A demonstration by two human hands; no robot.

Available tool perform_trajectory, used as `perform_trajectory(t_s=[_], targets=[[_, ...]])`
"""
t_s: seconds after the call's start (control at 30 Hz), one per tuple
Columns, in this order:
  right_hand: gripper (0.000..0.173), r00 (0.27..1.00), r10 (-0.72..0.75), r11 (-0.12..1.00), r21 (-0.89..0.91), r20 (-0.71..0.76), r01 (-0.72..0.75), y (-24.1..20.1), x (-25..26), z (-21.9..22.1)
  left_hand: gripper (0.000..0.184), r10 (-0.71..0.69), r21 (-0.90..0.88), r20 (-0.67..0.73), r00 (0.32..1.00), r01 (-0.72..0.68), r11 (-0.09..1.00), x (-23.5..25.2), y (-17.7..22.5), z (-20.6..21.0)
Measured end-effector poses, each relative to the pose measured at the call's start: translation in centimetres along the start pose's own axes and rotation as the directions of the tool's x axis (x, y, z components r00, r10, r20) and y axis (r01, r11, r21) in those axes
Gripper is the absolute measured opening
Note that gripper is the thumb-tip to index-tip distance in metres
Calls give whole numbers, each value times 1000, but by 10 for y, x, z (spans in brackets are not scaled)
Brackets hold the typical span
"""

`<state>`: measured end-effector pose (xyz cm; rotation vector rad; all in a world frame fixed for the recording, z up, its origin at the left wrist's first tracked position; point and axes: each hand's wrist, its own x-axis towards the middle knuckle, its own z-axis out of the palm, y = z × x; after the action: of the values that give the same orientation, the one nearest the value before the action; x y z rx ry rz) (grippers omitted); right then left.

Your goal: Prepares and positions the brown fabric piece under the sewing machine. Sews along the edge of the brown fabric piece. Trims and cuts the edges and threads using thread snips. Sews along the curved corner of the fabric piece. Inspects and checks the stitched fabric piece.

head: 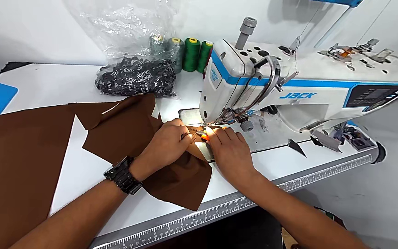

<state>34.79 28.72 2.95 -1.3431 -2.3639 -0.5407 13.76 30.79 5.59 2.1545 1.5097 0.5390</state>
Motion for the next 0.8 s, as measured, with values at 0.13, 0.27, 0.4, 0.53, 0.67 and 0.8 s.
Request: perform_trajectory(t_s=[0.13,0.27,0.4,0.53,0.67,0.8], targets=[[21,1000,4,1000,5,-5,-4,-1,1,0,25,24,11,-13,1000,-24,1000,0,-3,1],[20,1000,17,1000,18,2,-17,1,1,0,26,39,-25,-23,999,-40,999,0,-5,-4],[26,999,43,999,25,-12,-43,1,-2,-2,22,16,-131,12,1000,-14,991,1,-7,-13],[24,999,33,999,22,-15,-33,-1,-1,-2,19,13,-268,36,999,-3,963,2,-11,-14],[24,999,18,1000,22,-29,-18,0,0,-1,16,6,-354,45,999,10,935,4,-15,-13],[25,999,28,999,29,-18,-27,0,-1,-1,14,-22,-397,47,999,38,917,4,-14,-14]])
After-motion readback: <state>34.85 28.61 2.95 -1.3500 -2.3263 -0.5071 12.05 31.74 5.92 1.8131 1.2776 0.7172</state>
